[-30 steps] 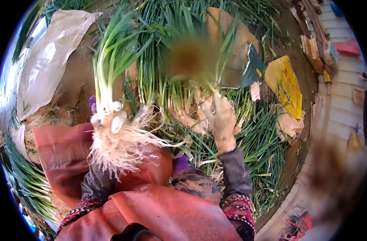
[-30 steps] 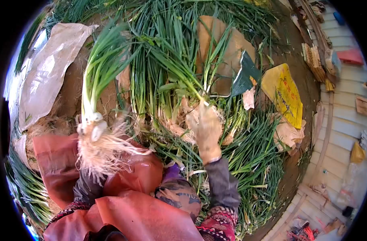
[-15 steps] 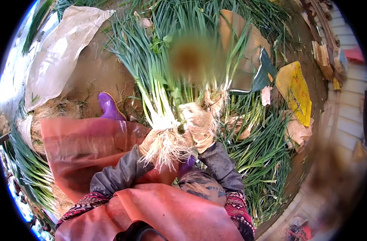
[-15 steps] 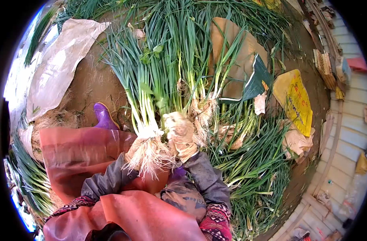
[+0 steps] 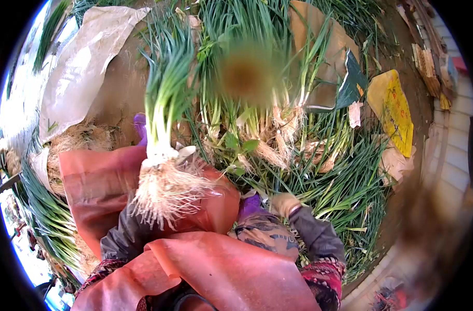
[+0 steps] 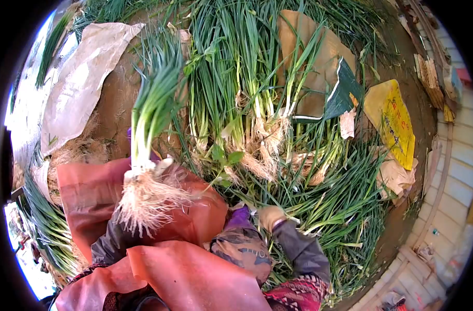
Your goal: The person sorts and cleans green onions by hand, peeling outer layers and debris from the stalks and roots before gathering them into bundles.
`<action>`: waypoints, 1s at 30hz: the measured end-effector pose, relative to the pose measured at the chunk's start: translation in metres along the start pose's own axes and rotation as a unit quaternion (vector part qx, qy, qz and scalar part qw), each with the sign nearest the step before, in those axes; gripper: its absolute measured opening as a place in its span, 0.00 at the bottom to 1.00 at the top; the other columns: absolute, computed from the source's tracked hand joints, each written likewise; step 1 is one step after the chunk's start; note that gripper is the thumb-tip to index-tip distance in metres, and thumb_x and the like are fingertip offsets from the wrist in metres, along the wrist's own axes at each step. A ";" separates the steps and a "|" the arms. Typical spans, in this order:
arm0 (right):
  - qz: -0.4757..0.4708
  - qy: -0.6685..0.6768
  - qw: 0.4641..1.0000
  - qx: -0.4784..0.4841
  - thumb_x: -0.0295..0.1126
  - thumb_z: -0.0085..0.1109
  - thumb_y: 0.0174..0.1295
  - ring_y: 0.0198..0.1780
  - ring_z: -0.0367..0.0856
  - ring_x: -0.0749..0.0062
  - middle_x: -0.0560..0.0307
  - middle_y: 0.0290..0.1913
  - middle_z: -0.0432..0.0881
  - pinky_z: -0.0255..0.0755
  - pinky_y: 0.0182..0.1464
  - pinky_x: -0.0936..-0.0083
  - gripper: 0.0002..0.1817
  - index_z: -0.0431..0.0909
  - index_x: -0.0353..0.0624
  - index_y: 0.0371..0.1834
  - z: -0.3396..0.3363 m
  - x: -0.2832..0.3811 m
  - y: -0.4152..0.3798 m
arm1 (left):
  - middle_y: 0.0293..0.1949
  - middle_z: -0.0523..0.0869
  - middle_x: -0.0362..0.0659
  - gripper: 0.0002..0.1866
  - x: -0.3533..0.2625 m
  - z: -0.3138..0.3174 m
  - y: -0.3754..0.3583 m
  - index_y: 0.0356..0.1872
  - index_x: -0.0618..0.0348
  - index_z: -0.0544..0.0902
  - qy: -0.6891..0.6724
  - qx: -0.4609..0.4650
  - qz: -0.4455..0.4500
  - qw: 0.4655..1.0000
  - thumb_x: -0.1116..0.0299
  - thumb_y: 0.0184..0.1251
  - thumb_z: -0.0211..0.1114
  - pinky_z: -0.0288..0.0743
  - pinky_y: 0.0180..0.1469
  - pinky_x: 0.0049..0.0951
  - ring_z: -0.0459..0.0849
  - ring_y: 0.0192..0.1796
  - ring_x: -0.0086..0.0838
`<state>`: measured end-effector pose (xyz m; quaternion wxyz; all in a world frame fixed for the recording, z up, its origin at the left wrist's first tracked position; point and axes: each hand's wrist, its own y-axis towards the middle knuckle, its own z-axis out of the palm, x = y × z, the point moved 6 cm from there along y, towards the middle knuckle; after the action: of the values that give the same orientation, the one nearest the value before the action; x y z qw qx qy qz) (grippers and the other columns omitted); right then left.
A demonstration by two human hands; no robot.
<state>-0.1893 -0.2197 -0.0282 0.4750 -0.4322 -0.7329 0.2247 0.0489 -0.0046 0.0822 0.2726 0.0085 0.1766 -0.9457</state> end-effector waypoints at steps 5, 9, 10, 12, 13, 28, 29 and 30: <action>0.260 0.043 0.896 -0.357 0.45 0.49 0.68 0.31 0.79 0.74 0.56 0.41 0.81 0.75 0.26 0.79 0.26 0.68 0.45 0.65 -0.106 -0.002 -0.015 | 0.52 0.80 0.50 0.26 0.024 -0.051 -0.012 0.59 0.68 0.71 0.032 -0.095 -0.025 0.995 0.65 0.61 0.64 0.79 0.56 0.47 0.81 0.52 0.42; 0.357 0.068 0.864 -0.348 0.56 0.51 0.67 0.27 0.77 0.77 0.55 0.32 0.78 0.71 0.22 0.79 0.35 0.66 0.36 0.65 -0.162 -0.048 0.113 | 0.53 0.80 0.54 0.28 0.056 -0.038 -0.010 0.61 0.67 0.71 0.009 -0.132 -0.100 0.986 0.67 0.60 0.65 0.76 0.60 0.45 0.82 0.54 0.42; 0.274 0.122 0.834 -0.463 0.53 0.54 0.66 0.30 0.79 0.72 0.54 0.33 0.79 0.73 0.27 0.75 0.29 0.70 0.37 0.55 -0.160 -0.057 0.118 | 0.53 0.81 0.54 0.28 0.058 -0.038 -0.010 0.61 0.67 0.71 0.001 -0.128 -0.107 0.986 0.67 0.60 0.65 0.76 0.60 0.45 0.82 0.54 0.42; 0.202 0.267 0.814 -0.475 0.45 0.61 0.64 0.27 0.78 0.72 0.56 0.27 0.79 0.72 0.26 0.78 0.16 0.76 0.41 0.36 -0.175 -0.066 0.100 | 0.53 0.81 0.54 0.28 0.059 -0.035 -0.008 0.61 0.67 0.71 -0.008 -0.122 -0.116 0.986 0.67 0.60 0.65 0.76 0.60 0.44 0.82 0.54 0.42; 0.114 0.632 0.663 -0.385 0.42 0.63 0.63 0.19 0.74 0.78 0.62 0.21 0.77 0.69 0.22 0.82 0.13 0.77 0.44 0.32 -0.165 -0.061 0.095 | 0.53 0.81 0.54 0.28 0.061 -0.037 -0.009 0.61 0.67 0.71 -0.018 -0.129 -0.121 0.984 0.67 0.60 0.66 0.76 0.60 0.44 0.82 0.54 0.41; -0.078 0.795 0.401 -0.448 0.34 0.51 0.72 0.18 0.65 0.91 0.68 0.27 0.79 0.56 0.18 0.93 0.13 0.80 0.41 0.53 -0.142 -0.010 -0.028 | 0.51 0.82 0.52 0.26 0.125 -0.027 0.018 0.61 0.65 0.72 -0.095 -0.173 -0.138 0.971 0.65 0.62 0.63 0.74 0.62 0.43 0.82 0.54 0.42; -0.072 0.797 0.397 -0.450 0.34 0.51 0.72 0.18 0.65 0.91 0.68 0.27 0.79 0.56 0.18 0.93 0.13 0.80 0.41 0.53 -0.138 -0.006 -0.026 | 0.52 0.81 0.51 0.27 0.128 -0.044 0.014 0.61 0.65 0.72 -0.102 -0.188 -0.122 0.969 0.65 0.62 0.64 0.74 0.62 0.42 0.81 0.55 0.41; -0.056 0.780 0.426 -0.455 0.33 0.50 0.72 0.18 0.65 0.92 0.68 0.28 0.80 0.56 0.19 0.93 0.13 0.80 0.41 0.52 -0.136 0.001 -0.020 | 0.53 0.81 0.50 0.27 0.135 -0.058 0.015 0.61 0.64 0.72 -0.085 -0.181 -0.149 0.968 0.64 0.61 0.65 0.73 0.62 0.41 0.81 0.54 0.40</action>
<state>-0.0772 -0.2404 0.0484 0.5898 -0.5345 -0.0686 -0.6014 -0.0627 -0.0656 0.0074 0.1400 -0.1482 0.3207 -0.9250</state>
